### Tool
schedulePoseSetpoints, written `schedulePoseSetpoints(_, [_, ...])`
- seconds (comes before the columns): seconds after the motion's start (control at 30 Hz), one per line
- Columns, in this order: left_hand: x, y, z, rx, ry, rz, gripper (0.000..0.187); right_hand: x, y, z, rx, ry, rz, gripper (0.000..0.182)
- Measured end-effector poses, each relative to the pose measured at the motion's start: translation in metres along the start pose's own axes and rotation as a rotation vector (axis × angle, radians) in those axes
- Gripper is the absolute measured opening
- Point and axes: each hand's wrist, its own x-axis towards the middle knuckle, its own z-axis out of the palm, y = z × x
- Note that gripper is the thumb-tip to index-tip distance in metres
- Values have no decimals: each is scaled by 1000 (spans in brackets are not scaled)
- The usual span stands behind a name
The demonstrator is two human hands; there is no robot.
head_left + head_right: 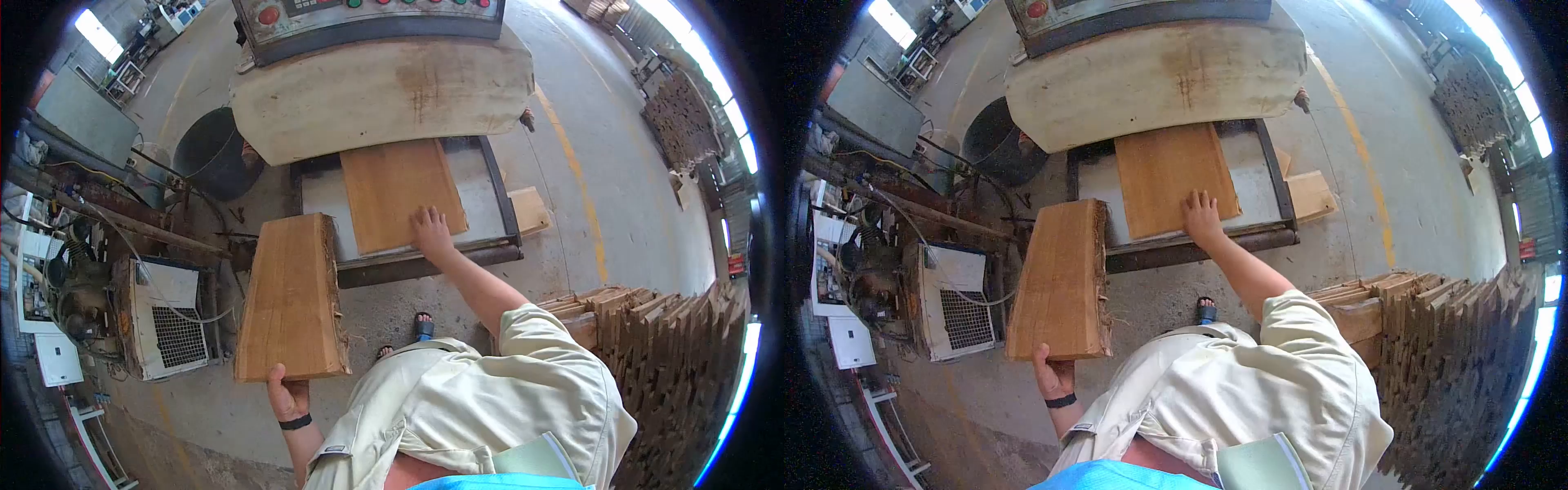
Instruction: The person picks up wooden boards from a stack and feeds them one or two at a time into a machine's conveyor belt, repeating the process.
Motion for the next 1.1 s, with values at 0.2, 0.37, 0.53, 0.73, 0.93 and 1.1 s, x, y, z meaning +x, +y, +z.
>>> schedulePoseSetpoints(0.2, [7, 0, 12, -8, 24, 40, 71, 73, -8, -28, 3, -198, 2, 65])
schedulePoseSetpoints(0.37, [11, -11, 18, -31, 41, 12, 71, 82, 6, -16, -38, -161, -5, 70])
schedulePoseSetpoints(0.53, [26, 0, 7, -4, -26, -9, 67, 109, 8, -3, -21, -179, 21, 75])
schedulePoseSetpoints(0.73, [26, 5, 4, 161, -78, 65, 64, 131, 7, 8, 63, -247, 42, 64])
schedulePoseSetpoints(0.93, [38, 21, -11, 812, -258, 132, 63, 40, -92, -47, 1003, -333, 69, 67])
schedulePoseSetpoints(1.1, [34, 23, 12, 1651, -646, 739, 83, -85, -158, -102, 2239, -775, -14, 79])
